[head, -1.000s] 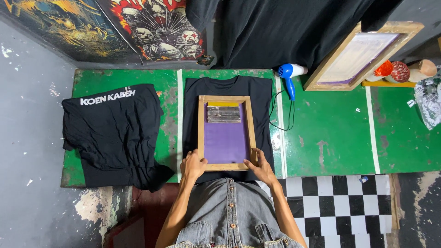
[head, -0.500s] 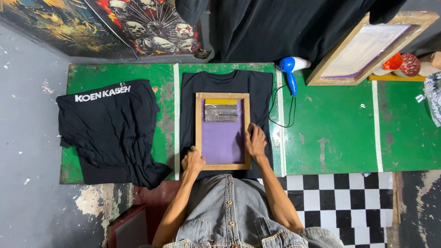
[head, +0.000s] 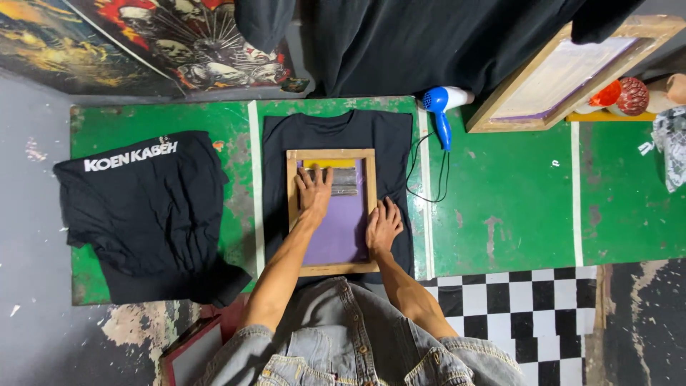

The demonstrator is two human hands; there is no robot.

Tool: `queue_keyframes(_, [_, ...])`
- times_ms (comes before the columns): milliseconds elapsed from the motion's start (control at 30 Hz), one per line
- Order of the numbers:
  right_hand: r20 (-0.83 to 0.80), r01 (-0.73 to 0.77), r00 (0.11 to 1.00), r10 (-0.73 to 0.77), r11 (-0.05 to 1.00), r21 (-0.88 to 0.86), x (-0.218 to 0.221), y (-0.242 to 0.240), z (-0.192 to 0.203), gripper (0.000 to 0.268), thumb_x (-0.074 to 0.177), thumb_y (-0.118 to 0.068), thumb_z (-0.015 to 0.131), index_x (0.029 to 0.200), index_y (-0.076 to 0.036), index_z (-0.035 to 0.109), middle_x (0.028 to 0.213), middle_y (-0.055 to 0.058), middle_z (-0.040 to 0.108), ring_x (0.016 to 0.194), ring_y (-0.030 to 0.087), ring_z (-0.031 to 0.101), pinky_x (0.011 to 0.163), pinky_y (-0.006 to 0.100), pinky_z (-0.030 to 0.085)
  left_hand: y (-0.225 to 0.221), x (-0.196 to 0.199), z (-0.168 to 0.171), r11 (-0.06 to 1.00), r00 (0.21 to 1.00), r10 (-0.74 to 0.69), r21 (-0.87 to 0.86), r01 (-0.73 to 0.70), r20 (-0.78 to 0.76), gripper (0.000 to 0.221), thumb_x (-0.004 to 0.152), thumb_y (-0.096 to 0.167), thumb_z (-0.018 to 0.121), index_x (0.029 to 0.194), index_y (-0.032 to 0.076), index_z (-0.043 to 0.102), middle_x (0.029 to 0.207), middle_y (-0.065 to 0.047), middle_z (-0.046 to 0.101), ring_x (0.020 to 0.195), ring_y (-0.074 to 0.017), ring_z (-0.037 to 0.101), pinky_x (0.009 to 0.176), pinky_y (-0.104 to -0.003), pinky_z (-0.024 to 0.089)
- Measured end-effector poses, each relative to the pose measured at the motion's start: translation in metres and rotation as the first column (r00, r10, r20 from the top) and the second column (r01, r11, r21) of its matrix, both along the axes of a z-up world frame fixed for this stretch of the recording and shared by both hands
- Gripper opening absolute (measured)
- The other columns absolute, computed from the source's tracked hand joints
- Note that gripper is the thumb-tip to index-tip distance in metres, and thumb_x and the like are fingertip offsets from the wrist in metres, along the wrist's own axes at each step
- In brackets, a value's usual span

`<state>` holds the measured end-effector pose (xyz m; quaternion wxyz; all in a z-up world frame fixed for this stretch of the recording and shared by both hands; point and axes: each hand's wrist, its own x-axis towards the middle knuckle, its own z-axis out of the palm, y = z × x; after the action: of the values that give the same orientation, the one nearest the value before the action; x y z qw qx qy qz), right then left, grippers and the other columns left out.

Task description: Screen printing a logo onto a black t-shirt and drying the ink with a hair dryer.

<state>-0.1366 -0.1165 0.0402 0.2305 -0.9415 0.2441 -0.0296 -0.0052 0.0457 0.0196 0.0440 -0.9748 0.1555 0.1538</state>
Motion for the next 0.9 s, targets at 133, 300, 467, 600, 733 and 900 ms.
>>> queue_keyframes(133, [0.0,0.0,1.0,0.0,0.999,-0.044,-0.003,-0.002,-0.015,0.034,0.112,-0.034,0.033,0.14,-0.03,0.052,0.156,-0.003,0.038,0.146,0.024,0.029,0.109,0.05,0.026,-0.015,0.002,-0.005,0.986,0.997,-0.074,-0.155,0.068,-0.035,0.104,0.073,-0.002,0.081,0.16,0.016,0.028,0.155,-0.032,0.034,0.139,-0.0651,0.032,0.1,-0.066,0.047])
queue_keyframes(300, [0.014,0.01,1.0,-0.01,1.0,0.008,0.002,-0.002,-0.015,0.035,0.112,-0.034,0.032,0.14,-0.03,0.052,0.154,-0.004,0.038,0.146,0.024,0.028,0.11,0.05,0.024,-0.028,0.018,0.0,0.981,0.994,-0.065,-0.175,0.08,0.091,0.087,0.069,0.007,0.078,0.149,0.005,0.042,0.137,-0.039,0.049,0.124,-0.0768,0.038,0.088,-0.074,0.049])
queue_keyframes(467, [0.028,0.014,1.0,-0.015,0.999,0.05,0.001,-0.003,-0.01,0.035,0.111,-0.032,0.032,0.14,-0.029,0.053,0.154,-0.003,0.038,0.147,0.026,0.028,0.111,0.052,0.024,-0.03,0.069,0.006,0.98,0.984,-0.023,-0.201,-0.013,-0.179,0.06,0.076,0.018,0.066,0.134,0.005,0.058,0.124,-0.029,0.063,0.116,-0.0614,0.055,0.088,-0.072,0.046])
queue_keyframes(600, [0.073,0.037,0.996,-0.053,0.979,0.2,0.0,-0.006,-0.005,0.04,0.111,-0.035,0.026,0.143,-0.032,0.05,0.155,-0.005,0.037,0.148,0.024,0.024,0.113,0.054,0.018,-0.041,0.087,-0.019,0.977,0.956,0.043,-0.19,-0.101,-0.291,0.039,0.075,0.019,0.067,0.112,0.011,0.077,0.106,-0.014,0.077,0.104,-0.0392,0.074,0.081,-0.057,0.06])
queue_keyframes(733, [0.107,0.051,0.991,-0.082,0.964,0.262,-0.001,-0.006,0.003,0.041,0.11,-0.03,0.029,0.146,-0.031,0.047,0.156,-0.005,0.037,0.148,0.022,0.026,0.112,0.051,0.018,-0.041,0.077,0.03,0.977,0.949,0.101,-0.149,-0.151,-0.299,0.039,0.078,0.018,0.066,0.115,0.011,0.075,0.109,-0.015,0.077,0.107,-0.039,0.073,0.085,-0.065,0.055])
queue_keyframes(900, [0.19,0.074,0.968,-0.162,0.914,0.398,-0.004,-0.006,0.007,0.047,0.105,-0.023,0.031,0.147,-0.027,0.05,0.154,-0.002,0.044,0.147,0.025,0.032,0.113,0.051,0.017,-0.041,0.027,0.011,0.994,0.945,0.055,-0.067,-0.081,-0.322,0.034,0.086,0.017,0.064,0.119,0.012,0.074,0.115,-0.014,0.076,0.121,-0.0446,0.063,0.092,-0.067,0.041])
